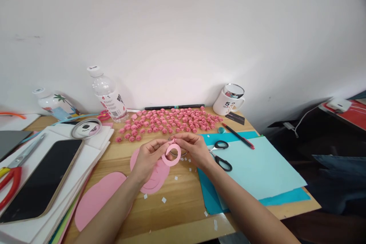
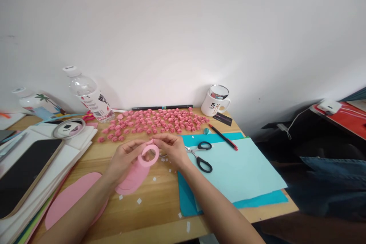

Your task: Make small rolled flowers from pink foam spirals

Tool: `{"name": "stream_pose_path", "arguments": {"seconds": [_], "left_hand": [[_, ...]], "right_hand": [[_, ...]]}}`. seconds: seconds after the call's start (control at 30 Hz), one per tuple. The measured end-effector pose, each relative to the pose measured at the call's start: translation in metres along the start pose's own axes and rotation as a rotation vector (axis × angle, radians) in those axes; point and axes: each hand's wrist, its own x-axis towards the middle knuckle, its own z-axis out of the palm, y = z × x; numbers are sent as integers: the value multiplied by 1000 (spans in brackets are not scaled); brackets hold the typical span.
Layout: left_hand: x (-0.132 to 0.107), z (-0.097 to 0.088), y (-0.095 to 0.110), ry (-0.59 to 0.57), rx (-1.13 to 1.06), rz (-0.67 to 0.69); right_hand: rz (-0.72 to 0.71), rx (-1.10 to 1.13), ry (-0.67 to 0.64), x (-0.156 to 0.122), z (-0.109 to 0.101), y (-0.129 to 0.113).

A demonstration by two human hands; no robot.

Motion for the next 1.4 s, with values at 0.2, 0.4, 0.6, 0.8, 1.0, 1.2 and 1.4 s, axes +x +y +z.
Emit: {"name": "stream_pose_path", "arguments": {"seconds": [0.2, 0.4, 0.6, 0.8, 1.0, 1.2, 1.4], "left_hand": [[0, 1, 0, -36, -13, -36], [0, 2, 2, -32, -35, -35], [3, -3, -3, -64, -75, 9], [3, -4, -4, -73, -71, 11], [1, -1, -2, -94, -52, -5], [2, -2, -4, -106, -58, -38], [2, -2, -3, -86, -82, 0]], "right_hand": [[-16, 6, 25, -1, 1, -2], [-15, 6, 32, 0, 1, -2], [11, -28, 24, 2, -1, 2], [-19, 16, 34, 3, -3, 4], [-62, -1, 18, 1, 0, 3], [-72, -7, 13, 0, 0, 6], [-50, -133, 15, -1, 1, 0]]}}
